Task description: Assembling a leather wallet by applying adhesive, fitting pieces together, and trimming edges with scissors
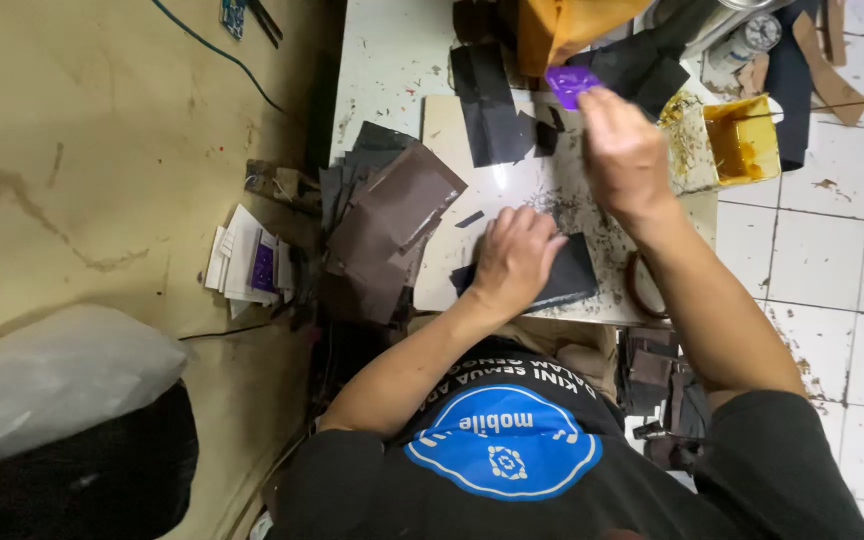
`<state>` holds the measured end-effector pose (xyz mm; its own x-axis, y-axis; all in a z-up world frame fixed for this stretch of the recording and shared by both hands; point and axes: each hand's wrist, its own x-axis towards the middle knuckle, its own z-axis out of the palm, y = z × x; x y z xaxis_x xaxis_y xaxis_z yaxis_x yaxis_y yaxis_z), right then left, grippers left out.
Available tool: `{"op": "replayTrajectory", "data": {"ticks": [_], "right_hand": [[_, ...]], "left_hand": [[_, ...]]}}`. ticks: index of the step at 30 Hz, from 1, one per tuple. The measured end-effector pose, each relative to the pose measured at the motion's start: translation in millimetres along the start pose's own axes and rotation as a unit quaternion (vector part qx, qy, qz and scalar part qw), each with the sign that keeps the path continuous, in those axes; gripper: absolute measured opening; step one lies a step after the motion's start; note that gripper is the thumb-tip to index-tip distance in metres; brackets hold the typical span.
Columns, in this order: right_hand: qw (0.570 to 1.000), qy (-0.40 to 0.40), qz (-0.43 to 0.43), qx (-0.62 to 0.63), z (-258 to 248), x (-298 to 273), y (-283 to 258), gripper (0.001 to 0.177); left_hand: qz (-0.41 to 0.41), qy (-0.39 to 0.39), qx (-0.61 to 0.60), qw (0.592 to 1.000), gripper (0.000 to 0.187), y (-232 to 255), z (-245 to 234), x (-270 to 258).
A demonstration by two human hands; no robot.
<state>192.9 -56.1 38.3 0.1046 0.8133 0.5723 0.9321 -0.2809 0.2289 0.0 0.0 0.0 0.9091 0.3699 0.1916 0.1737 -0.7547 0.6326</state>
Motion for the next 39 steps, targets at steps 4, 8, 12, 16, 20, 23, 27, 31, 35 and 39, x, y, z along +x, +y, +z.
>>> {"op": "replayTrajectory", "data": {"ticks": [4, 8, 12, 16, 20, 23, 27, 31, 35, 39], "right_hand": [[0.979, 0.046, 0.041, 0.195, -56.6, -18.9, 14.7, 0.033], [0.928, 0.028, 0.144, 0.343, -106.2, -47.0, 15.0, 0.016], [0.909, 0.037, 0.204, 0.361, -125.9, -69.7, 13.6, 0.012], [0.880, 0.027, 0.268, 0.392, -123.9, -98.7, 15.3, 0.027], [0.848, 0.045, 0.354, 0.392, -124.6, -127.2, 12.9, 0.041], [0.823, 0.047, 0.387, 0.413, -124.6, -142.4, 12.5, 0.041], [0.827, 0.025, 0.409, 0.384, -123.8, -156.0, 13.7, 0.044], [0.824, 0.025, 0.404, 0.396, -126.2, -160.2, 9.9, 0.038], [0.823, 0.020, 0.412, 0.391, -125.9, -161.9, 5.3, 0.036], [0.818, 0.036, 0.417, 0.396, -123.7, -164.2, 2.2, 0.035]], "left_hand": [[0.058, 0.036, -0.086, 0.994, 0.011, 8.2, -18.2, -6.9], [0.140, -0.053, -0.190, 0.970, 0.018, 32.4, -18.9, -23.1], [0.188, -0.142, -0.197, 0.952, 0.026, 49.7, -19.3, -33.5], [0.133, -0.154, -0.156, 0.967, 0.036, 63.7, -25.7, -39.9], [0.097, -0.237, -0.114, 0.960, 0.023, 60.3, -36.1, -41.9], [0.109, -0.333, -0.165, 0.922, 0.032, 65.8, -67.6, -29.8], [0.111, -0.405, -0.215, 0.882, 0.042, 74.0, -75.5, -26.5], [0.158, -0.144, -0.130, 0.968, 0.029, 44.7, -31.8, -27.7], [-0.008, -0.114, 0.095, 0.989, 0.070, 34.8, -5.6, -7.2], [-0.061, -0.181, 0.126, 0.973, 0.071, 32.2, 0.4, 9.0]]}}
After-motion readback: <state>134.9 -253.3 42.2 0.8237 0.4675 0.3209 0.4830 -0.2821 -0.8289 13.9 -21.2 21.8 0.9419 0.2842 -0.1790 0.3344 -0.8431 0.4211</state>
